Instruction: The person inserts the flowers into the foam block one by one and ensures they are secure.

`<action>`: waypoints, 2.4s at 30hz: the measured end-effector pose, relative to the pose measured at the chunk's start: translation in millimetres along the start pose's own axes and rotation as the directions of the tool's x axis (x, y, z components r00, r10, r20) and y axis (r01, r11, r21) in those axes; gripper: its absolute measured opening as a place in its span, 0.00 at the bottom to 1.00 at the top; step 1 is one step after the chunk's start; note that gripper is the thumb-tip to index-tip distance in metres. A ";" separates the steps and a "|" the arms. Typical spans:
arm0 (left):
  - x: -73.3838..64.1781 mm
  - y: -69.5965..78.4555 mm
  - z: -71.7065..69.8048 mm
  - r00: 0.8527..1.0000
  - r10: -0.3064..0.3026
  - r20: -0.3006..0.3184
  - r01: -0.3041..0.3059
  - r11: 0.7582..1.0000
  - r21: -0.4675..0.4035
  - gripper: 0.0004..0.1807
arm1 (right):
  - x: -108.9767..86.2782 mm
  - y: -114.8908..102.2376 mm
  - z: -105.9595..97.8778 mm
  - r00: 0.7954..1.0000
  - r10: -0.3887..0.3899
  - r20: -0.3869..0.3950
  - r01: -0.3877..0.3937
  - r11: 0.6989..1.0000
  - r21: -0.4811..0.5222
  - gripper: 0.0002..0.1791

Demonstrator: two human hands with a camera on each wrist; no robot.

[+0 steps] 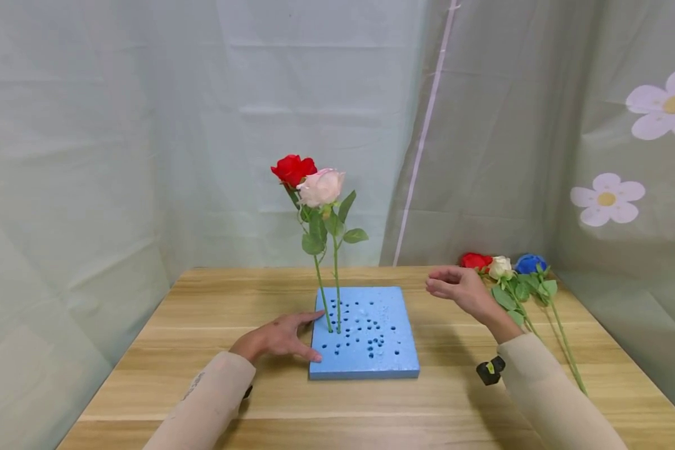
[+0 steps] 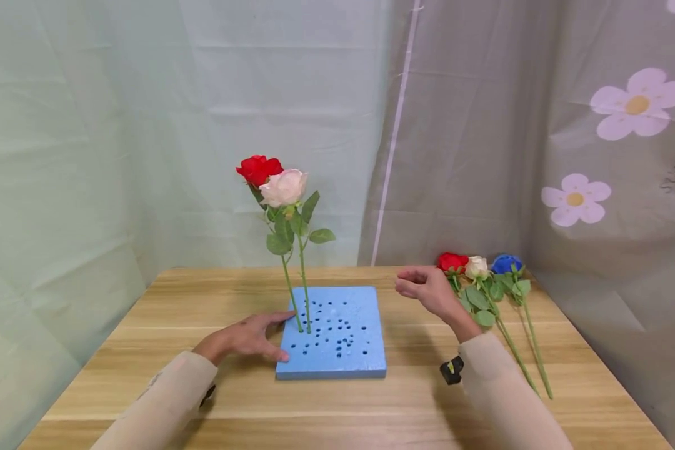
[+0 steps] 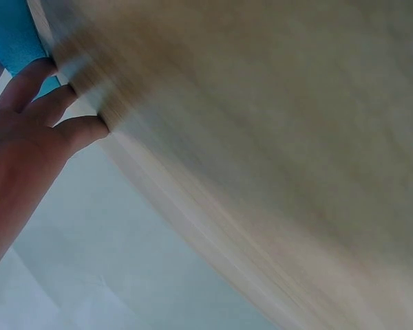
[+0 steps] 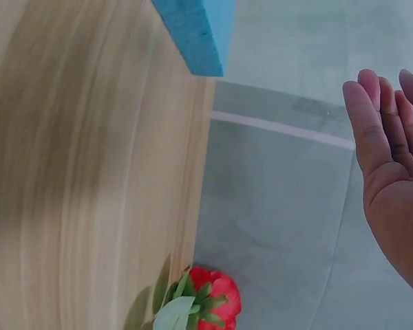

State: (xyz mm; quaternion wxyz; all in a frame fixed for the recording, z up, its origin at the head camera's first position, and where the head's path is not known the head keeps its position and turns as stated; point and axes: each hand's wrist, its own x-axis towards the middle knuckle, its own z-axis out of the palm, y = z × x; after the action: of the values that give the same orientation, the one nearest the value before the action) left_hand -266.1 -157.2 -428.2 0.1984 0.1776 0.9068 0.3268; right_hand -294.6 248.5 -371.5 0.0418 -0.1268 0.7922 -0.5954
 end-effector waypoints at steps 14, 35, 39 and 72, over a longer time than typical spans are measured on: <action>0.1 0.2 -0.1 1.000 0.007 -0.001 -0.007 1.000 0.018 0.57 | -12.4 11.5 -18.0 0.999 0.027 -0.033 -0.027 0.999 -0.016 0.22; -1.5 0.4 -1.6 1.000 0.017 -0.003 -0.017 1.000 0.023 0.57 | -21.6 14.2 -47.2 0.993 0.083 -0.078 -0.087 0.995 -0.047 0.24; -1.8 1.2 -1.5 1.000 0.022 -0.002 -0.022 1.000 0.016 0.57 | -23.8 19.3 -52.0 0.993 0.085 -0.078 -0.091 0.993 -0.071 0.24; -1.4 3.5 -0.7 1.000 -0.013 0.000 0.013 1.000 0.024 0.57 | -58.1 76.0 -96.8 0.966 0.224 -0.127 -0.227 0.974 -0.015 0.32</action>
State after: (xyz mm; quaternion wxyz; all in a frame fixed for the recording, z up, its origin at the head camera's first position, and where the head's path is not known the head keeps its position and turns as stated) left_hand -264.6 -155.6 -425.1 0.1983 0.1738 0.9119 0.3145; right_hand -271.0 373.0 -421.1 0.0580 0.0008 0.8112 -0.5819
